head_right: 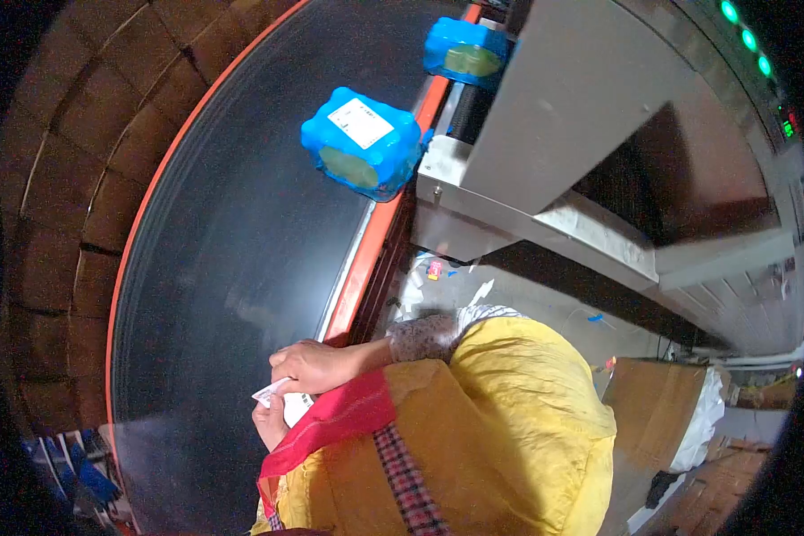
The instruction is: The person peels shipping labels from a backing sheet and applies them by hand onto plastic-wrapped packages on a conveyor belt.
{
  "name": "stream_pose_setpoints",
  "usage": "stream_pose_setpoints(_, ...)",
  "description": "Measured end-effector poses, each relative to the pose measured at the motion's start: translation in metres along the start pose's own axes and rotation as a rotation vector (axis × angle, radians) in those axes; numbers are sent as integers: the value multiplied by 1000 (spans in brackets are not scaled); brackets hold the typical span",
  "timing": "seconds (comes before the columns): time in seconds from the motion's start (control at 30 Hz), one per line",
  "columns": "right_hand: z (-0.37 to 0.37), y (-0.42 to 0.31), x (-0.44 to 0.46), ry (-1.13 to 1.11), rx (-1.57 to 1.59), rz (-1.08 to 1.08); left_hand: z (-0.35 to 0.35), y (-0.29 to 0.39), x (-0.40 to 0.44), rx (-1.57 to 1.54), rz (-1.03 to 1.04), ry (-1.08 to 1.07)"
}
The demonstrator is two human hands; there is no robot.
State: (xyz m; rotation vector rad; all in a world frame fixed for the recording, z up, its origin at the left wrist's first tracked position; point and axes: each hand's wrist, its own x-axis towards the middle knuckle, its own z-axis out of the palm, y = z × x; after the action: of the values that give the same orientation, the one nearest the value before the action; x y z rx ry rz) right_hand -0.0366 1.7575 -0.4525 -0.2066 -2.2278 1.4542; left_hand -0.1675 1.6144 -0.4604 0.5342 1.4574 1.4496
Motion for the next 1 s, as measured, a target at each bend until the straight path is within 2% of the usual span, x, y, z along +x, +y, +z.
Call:
stream_pose_setpoints(0.03,10,1,0,47,-50,-35,1,-3,-6,12,46,108)
stream_pose_setpoints(0.07,17,1,-2,117,-111,-60,1,5,-9,75,56,124)
stream_pose_setpoints(0.13,19,-3,-3,188,-145,-155,2,14,-9,205,71,116)
stream_pose_setpoints(0.17,19,-7,-4,229,-169,-199,-13,9,-7,379,186,64)
stream_pose_setpoints(0.2,17,-12,-6,368,-203,-263,-51,-17,10,280,27,210)
stream_pose_setpoints(0.23,9,-20,-7,503,-243,-331,-56,-12,14,-61,-106,332)
stream_pose_setpoints(0.27,4,-30,-12,634,-289,-403,-46,6,8,25,-128,530)
stream_pose_setpoints(0.3,-3,-40,-20,744,-152,-232,-62,8,10,-120,-10,150)
stream_pose_setpoints(0.37,-22,-64,-52,1050,19,63,-36,29,-6,-60,2,19)
stream_pose_setpoints(0.47,-39,-70,-97,1384,-72,107,-9,26,-3,149,86,-77)
stream_pose_setpoints(0.5,-37,-82,-123,1403,-125,188,4,23,-4,177,89,-126)
stream_pose_setpoints(0.6,-15,-88,-124,1343,-353,102,29,14,4,241,135,-239)
stream_pose_setpoints(0.73,-8,-133,-56,990,-623,-378,47,7,-11,281,166,-364)
stream_pose_setpoints(0.8,-4,-191,-20,445,-1120,-98,49,3,-21,299,181,-405)
stream_pose_setpoints(0.83,-2,-207,-10,304,-1227,-93,50,2,-27,303,192,-422)
stream_pose_setpoints(1.0,0,-222,4,245,-1200,-265,47,-1,-37,334,204,-452)
